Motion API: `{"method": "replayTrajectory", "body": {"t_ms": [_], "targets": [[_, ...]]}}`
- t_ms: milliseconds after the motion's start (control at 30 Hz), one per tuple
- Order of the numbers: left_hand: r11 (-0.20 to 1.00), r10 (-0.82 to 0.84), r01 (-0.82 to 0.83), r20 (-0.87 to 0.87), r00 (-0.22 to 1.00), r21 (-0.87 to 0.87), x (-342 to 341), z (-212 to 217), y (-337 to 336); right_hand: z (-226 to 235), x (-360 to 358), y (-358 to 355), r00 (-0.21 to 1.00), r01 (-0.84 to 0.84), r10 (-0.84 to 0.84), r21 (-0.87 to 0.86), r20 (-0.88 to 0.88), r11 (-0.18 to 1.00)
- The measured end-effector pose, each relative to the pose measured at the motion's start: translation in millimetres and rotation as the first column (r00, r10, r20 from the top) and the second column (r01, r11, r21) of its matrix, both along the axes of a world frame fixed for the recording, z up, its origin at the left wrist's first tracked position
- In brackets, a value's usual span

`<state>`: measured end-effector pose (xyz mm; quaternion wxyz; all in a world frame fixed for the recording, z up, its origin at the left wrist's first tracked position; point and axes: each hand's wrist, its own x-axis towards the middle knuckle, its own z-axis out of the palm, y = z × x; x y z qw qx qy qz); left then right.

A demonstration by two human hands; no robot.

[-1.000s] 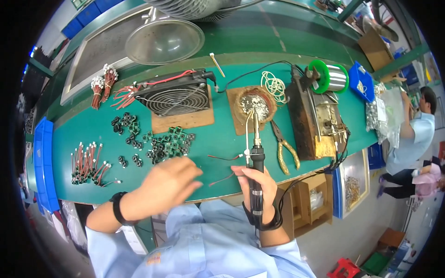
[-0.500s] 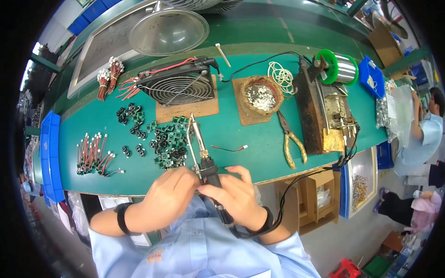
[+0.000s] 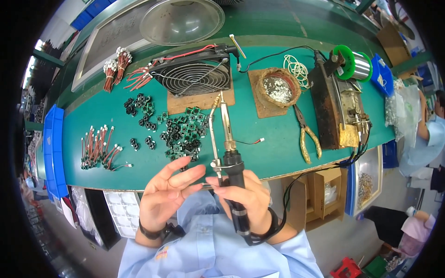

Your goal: The person picks up a circuit board and a wire, joins them using a soldering iron, and sets the assembly aside. After repeating this, they gather a bundle of wires and place them on a tray before soldering another circuit board.

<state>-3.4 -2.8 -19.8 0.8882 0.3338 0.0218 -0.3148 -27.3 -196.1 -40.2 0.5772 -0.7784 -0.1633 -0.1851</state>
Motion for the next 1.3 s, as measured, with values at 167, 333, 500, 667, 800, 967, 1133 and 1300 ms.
{"method": "replayTrajectory", "body": {"t_ms": [167, 333, 500, 667, 800, 967, 1133, 1300], "targets": [[0.991, -0.041, 0.041, 0.002, 0.999, -0.13, 0, -5, 2, 1, 5, 12, 0.988, 0.054, -0.039, -0.097, 0.147, 0.994], [0.987, -0.04, 0.04, 0.001, 0.999, -0.155, 0, -5, 2, -15, 3, 19, 0.966, 0.034, -0.002, -0.12, 0.259, 0.992], [0.993, -0.024, 0.02, -0.033, 0.999, -0.113, -2, -4, 3, -13, 4, 22, 0.972, 0.037, -0.015, -0.092, 0.232, 0.995], [0.999, 0.009, -0.01, -0.019, 1.0, -0.052, -6, -3, 3, -9, -3, 19, 0.993, 0.006, 0.015, -0.18, 0.116, 0.984], [0.795, 0.071, -0.292, 0.396, 0.915, 0.532, -2, 4, 15, -13, -5, 14, 0.998, -0.029, 0.04, -0.211, 0.047, 0.977], [0.167, 0.021, -0.433, 0.436, 0.9, 0.886, 8, -9, 44, -22, -2, 4, 0.985, 0.166, -0.164, 0.053, -0.049, 0.985], [-0.031, -0.33, -0.618, 0.576, 0.748, 0.785, 21, -28, 23, -20, -2, 4, 0.989, 0.104, -0.102, 0.011, -0.11, 0.995], [0.055, -0.295, -0.628, 0.614, 0.732, 0.776, 20, -34, 19, -17, 5, 5, 0.989, 0.041, -0.04, 0.01, -0.141, 0.999]]}}
